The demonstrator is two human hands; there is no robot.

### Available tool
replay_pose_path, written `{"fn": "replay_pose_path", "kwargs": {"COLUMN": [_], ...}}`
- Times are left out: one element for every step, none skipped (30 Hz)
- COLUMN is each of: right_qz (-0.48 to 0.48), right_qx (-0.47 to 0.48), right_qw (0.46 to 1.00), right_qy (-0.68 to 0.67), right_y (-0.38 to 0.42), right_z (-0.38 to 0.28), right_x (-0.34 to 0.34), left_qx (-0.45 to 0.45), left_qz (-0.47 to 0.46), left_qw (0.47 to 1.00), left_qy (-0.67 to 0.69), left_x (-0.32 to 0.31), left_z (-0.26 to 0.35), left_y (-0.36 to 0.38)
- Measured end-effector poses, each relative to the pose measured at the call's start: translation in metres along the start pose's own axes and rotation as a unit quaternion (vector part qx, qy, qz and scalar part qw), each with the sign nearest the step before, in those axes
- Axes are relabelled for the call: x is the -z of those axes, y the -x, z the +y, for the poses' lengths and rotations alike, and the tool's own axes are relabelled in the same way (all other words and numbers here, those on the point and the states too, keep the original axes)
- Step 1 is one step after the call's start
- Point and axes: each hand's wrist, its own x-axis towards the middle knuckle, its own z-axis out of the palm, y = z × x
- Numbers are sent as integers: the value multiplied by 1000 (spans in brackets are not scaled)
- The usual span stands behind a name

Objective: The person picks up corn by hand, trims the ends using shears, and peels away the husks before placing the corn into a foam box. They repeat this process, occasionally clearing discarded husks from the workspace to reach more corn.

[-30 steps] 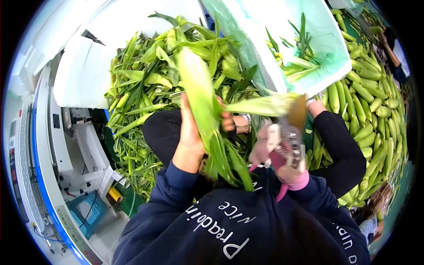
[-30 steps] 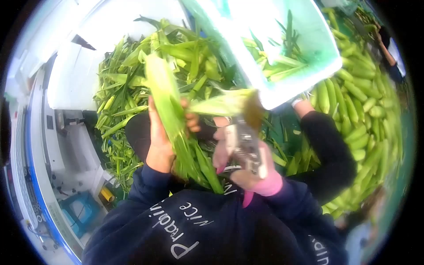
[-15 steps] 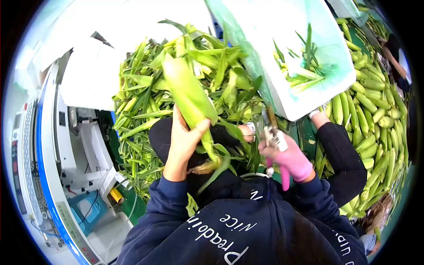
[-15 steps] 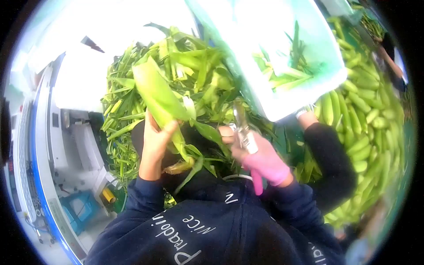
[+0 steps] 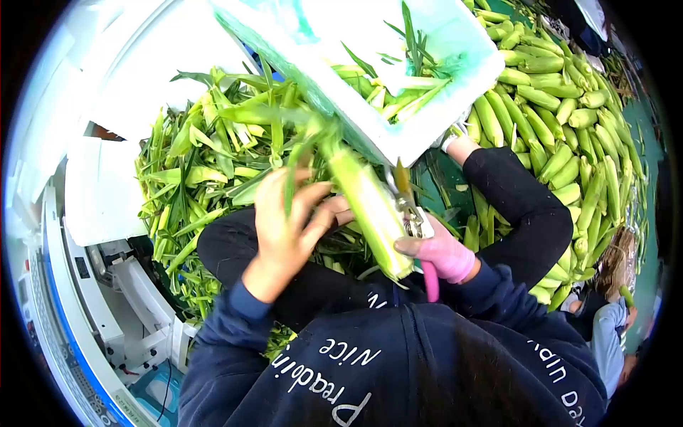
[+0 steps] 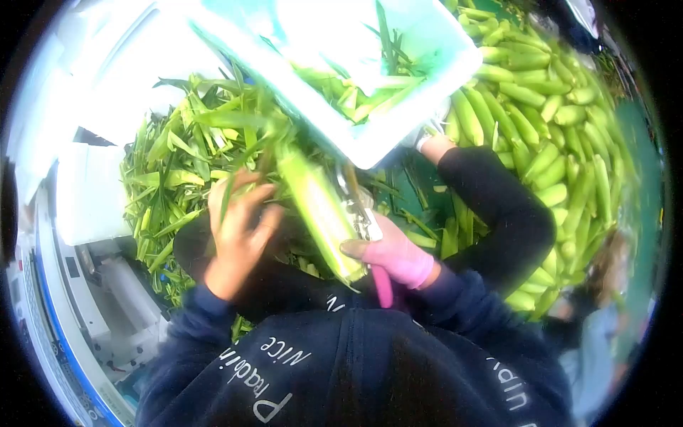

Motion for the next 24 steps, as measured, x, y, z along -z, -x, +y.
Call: {"fn": "replay_pose_path", "kwargs": {"right_qz": [62,98,134,119,137,142,150,167,185,196,150,114,81,34,2,-21,-46,-74,-100,-126,-170,-212,-230,-246], "right_qx": [79,98,113,96,156,173,191,172,153,176,186,174,163,120,73,96,118,114,136,159,104,48,83,118], "right_qw": [986,967,940,916,887,870,851,869,885,879,873,886,898,910,892,879,864,853,843,831,830,824,811,796], "right_qy": [132,215,293,372,412,439,465,432,399,398,425,414,401,396,446,467,488,504,511,518,520,523,532,541], "right_y": [-6,-11,-15,-14,-15,-13,-11,-9,-10,-11,-10,-10,-10,-11,-10,-12,-14,-16,-18,-21,-21,-22,-25,-28], "right_z": [8,14,19,13,20,21,18,9,-1,-3,-13,-15,-16,-23,-37,-37,-37,-41,-42,-42,-51,-59,-60,-61], "right_x": [4,3,0,-9,-18,-25,-30,-32,-31,-22,-13,-4,3,8,8,12,16,18,22,26,25,24,25,27], "left_qx": [216,334,436,519,516,540,560,548,535,520,498,458,412,417,424,419,413,413,412,411,408,424,415,406], "left_qz": [52,12,-33,-15,47,74,99,97,93,74,46,4,-41,-69,-73,-103,-131,-175,-213,-250,-284,-311,-321,-331], "left_qw": [962,874,729,670,639,599,558,567,577,608,643,702,756,727,704,683,661,668,635,600,563,528,494,457], "left_qy": [158,354,527,531,569,587,605,607,610,595,579,545,508,541,565,590,613,594,618,640,660,667,693,719], "left_x": [-15,-27,-39,-48,-68,-70,-70,-71,-72,-60,-53,-52,-49,-41,-35,-31,-27,-25,-24,-22,-20,-19,-20,-22], "left_z": [12,23,35,52,58,59,58,51,43,44,42,33,26,24,26,24,22,23,21,18,18,20,19,16], "left_y": [24,33,35,30,36,32,29,32,36,30,30,37,39,40,35,34,32,28,28,30,32,34,37,40]}}
